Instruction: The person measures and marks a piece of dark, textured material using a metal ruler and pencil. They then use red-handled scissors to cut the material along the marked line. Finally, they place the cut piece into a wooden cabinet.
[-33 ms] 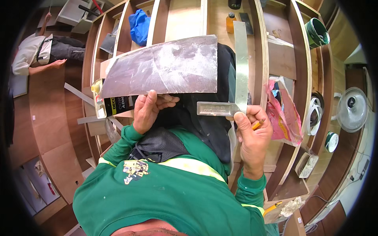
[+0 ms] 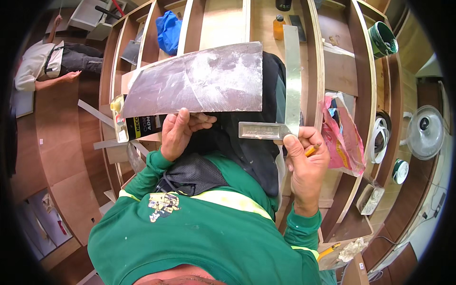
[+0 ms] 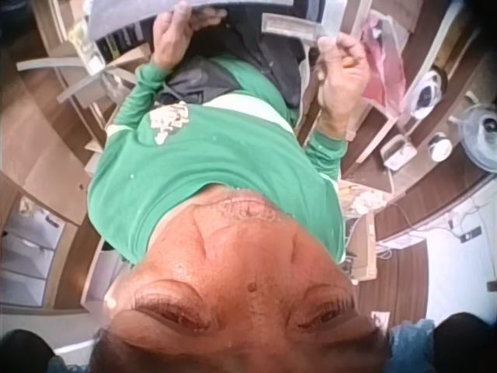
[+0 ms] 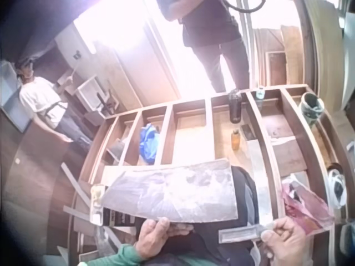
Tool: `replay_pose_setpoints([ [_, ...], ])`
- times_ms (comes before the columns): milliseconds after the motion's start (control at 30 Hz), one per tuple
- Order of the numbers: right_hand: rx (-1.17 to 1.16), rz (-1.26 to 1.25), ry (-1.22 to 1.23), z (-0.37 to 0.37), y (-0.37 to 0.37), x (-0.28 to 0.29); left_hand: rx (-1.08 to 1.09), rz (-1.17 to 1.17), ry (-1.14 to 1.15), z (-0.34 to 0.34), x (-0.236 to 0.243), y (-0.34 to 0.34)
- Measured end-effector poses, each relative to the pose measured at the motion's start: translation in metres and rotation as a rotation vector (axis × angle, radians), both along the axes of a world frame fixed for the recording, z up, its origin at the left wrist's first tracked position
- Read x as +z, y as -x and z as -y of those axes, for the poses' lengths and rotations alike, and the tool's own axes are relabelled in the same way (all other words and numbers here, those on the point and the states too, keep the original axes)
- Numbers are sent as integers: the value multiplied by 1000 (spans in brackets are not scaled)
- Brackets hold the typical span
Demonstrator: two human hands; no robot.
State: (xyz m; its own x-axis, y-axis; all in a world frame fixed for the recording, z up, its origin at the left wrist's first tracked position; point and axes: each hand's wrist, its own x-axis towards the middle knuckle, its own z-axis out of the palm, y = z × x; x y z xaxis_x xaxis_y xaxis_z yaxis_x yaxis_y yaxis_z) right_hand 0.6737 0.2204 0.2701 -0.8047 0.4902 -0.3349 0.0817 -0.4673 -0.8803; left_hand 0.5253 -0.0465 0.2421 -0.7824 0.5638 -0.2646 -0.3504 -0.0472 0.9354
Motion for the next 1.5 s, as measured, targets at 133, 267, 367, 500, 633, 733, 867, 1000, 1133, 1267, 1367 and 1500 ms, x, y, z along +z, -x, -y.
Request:
replay_pose_setpoints([
  [133,-36,-27,3,-4,-4,-2,10,-2,-9,-2,2,1],
  [267,-73,-26,1,-7,-4,-1,22,-17,-18,-4,0,2],
  [367,-88,-25,-1,-6,-5,2,48,-10,-23,-7,1,2],
  [500,-97,-44,-5,-8,-11,-1,67,-1,-33,-8,-1,3],
  [633,-95,-65,-13,-11,-15,1,59,0,-23,-9,-11,5],
  [733,-102,-64,-35,-11,-15,5,13,-27,-2,-9,-19,6],
  [867,-99,-38,-64,-9,-17,5,8,-59,21,-16,-21,4],
  [1000,-104,-11,-88,-4,-17,4,-23,-130,27,-22,-20,6],
  [1133,-99,9,-98,-1,-15,3,2,-180,49,-22,-22,7],
  [1267,-88,27,-79,3,-14,0,6,-211,79,-21,-23,6],
  [1367,-80,45,-68,6,-12,2,-15,-214,73,-21,-20,3],
  [1500,-61,37,-40,11,-10,1,-57,-213,60,-23,-17,3],
])
